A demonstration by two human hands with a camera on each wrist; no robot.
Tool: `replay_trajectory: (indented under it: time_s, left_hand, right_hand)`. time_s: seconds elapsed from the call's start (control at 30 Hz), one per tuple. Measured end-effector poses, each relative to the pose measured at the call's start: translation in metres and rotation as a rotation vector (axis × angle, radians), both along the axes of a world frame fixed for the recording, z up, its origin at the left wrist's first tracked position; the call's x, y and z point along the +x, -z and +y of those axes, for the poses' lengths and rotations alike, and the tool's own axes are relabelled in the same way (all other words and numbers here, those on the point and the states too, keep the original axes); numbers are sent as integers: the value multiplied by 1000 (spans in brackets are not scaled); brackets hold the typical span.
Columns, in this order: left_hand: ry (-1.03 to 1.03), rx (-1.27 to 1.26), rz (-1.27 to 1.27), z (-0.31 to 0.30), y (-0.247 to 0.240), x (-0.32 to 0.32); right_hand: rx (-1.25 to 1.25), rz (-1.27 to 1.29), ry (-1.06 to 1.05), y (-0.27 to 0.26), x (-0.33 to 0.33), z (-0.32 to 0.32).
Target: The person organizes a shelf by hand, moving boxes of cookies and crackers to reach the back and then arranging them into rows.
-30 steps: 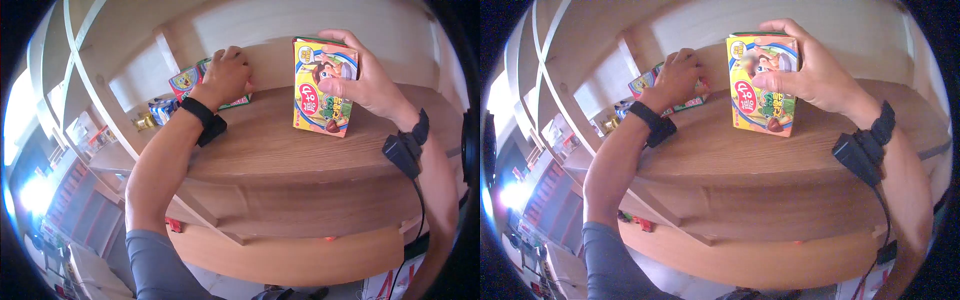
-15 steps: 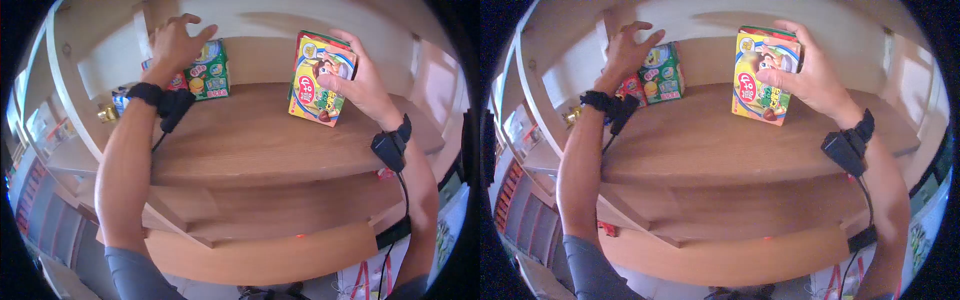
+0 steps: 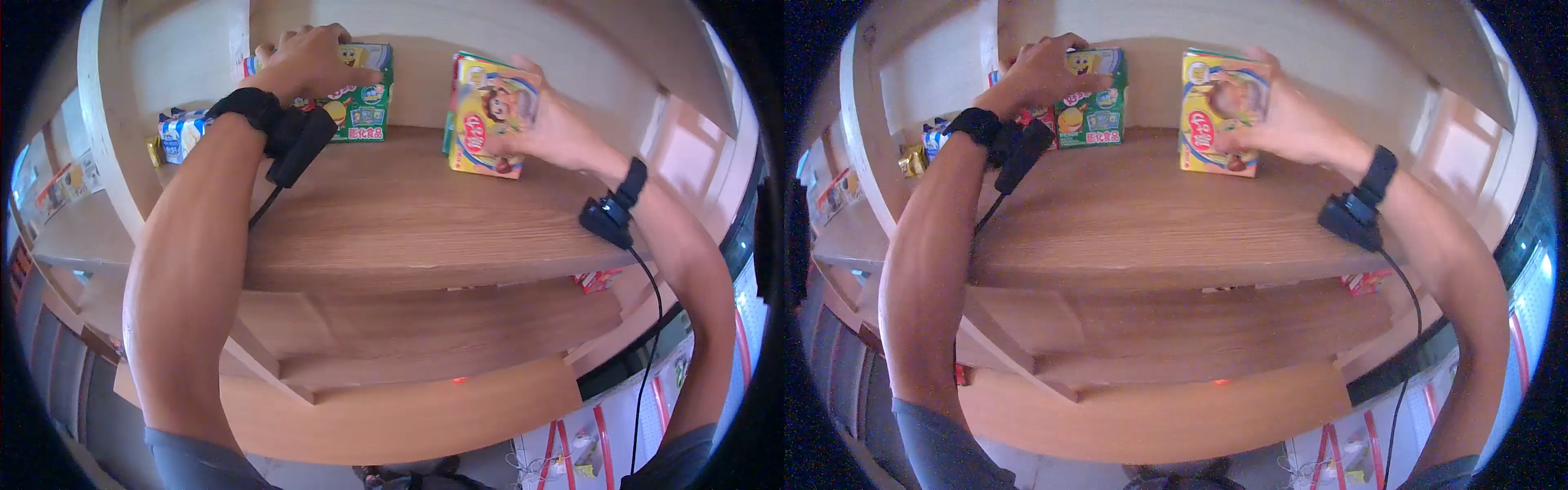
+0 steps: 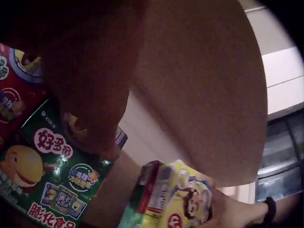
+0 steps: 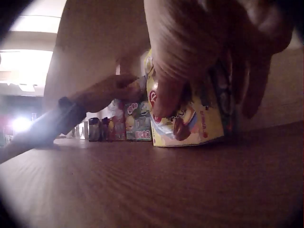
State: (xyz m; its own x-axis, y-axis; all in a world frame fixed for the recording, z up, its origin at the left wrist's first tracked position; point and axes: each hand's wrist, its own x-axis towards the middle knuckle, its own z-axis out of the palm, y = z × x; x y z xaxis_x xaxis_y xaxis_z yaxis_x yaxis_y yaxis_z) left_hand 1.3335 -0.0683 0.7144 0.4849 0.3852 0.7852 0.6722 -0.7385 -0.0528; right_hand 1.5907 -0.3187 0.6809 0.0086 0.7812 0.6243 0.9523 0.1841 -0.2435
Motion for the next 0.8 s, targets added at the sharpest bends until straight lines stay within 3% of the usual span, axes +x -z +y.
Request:
replay_trajectory:
  time_s: [0.03, 0.07, 0.13, 0.23, 0.37, 0.47, 0.6, 0.7, 0.8]
  left_hand:
    - [57, -26, 4, -4, -7, -6]
    - [76, -19, -1, -11, -9, -10]
    - [10, -182, -15, 7, -3, -8]
    - [17, -172, -127, 19, 1, -5]
    - [-28, -183, -192, 23, 0, -6]
    - [6, -186, -176, 30, 4, -12]
    - [-6, -131, -167, 37, 11, -13]
    - [35, -131, -127, 30, 9, -15]
    - [-11, -117, -78, 24, 9, -15]
  right_hand:
    - [-11, -110, 160, -7, -11, 3]
    - [-5, -115, 179, -10, -17, 11]
    - [-52, -68, 148, -9, -7, 75]
    - [-135, -47, 87, -5, 7, 130]
    - [-183, 83, 34, -8, -48, 130]
    - [-48, 52, -68, 3, -27, 160]
    - [-122, 65, -129, -3, -26, 153]
    - [-124, 123, -9, -3, -27, 146]
    - [-113, 127, -34, 1, -21, 144]
